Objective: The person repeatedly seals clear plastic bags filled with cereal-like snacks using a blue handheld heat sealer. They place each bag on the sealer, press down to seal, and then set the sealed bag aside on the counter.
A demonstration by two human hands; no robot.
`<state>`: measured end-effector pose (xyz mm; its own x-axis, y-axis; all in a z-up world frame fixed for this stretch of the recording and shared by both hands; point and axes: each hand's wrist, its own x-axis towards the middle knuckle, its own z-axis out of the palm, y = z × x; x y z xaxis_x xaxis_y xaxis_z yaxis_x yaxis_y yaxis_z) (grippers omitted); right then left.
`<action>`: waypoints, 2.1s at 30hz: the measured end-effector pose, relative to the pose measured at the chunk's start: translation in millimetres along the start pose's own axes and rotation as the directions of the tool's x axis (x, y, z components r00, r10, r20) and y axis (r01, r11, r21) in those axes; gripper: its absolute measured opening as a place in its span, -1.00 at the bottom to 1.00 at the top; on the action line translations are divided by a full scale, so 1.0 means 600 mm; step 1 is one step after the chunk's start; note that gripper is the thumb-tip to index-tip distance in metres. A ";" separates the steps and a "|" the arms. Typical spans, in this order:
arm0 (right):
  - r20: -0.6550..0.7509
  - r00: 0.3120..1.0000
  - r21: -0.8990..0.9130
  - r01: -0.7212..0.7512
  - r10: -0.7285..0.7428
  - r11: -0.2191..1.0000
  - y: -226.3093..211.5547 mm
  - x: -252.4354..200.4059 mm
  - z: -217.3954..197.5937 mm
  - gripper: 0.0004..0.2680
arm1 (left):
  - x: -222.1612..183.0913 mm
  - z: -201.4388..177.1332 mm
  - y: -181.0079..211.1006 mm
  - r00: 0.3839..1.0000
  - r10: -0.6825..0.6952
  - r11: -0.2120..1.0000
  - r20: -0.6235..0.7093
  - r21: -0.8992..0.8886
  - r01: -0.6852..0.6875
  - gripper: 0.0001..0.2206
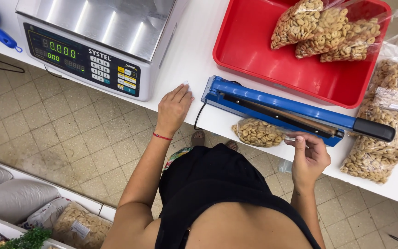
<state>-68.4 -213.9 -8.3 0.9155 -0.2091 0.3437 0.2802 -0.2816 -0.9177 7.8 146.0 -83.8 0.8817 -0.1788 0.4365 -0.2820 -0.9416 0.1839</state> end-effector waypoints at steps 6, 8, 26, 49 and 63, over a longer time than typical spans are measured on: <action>-0.069 0.998 -0.005 0.013 -0.014 1.000 0.002 -0.004 0.014 -0.91 | 0.003 0.017 -0.008 0.997 0.024 0.999 -0.077 0.043 -0.021 -0.91; -0.088 0.996 -0.008 0.020 -0.020 1.000 0.002 -0.004 0.014 -0.91 | 0.019 -0.012 0.001 0.992 -0.002 1.000 -0.126 0.012 0.004 -0.93; 0.078 0.965 0.500 -0.255 0.250 0.828 -0.055 -0.076 0.051 -0.72 | 0.076 -0.180 0.292 0.993 0.042 0.002 0.115 -0.993 0.115 -0.92; -0.083 0.961 0.487 -0.194 0.266 0.852 -0.045 0.029 -0.061 -0.93 | 0.130 -0.131 0.235 0.933 0.323 0.763 -0.161 -0.538 -0.357 -0.69; 0.398 0.855 -0.221 0.442 -0.334 0.870 -0.145 0.147 -0.008 -0.73 | 0.116 -0.106 0.233 0.829 0.416 0.782 -0.373 -0.318 -0.536 -0.98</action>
<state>-13.7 -212.2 102.8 0.8039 0.2874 0.5207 0.5845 -0.5439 -0.6021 5.7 19.8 28.7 0.4730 -0.4340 0.7667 -0.8132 -0.5500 0.1903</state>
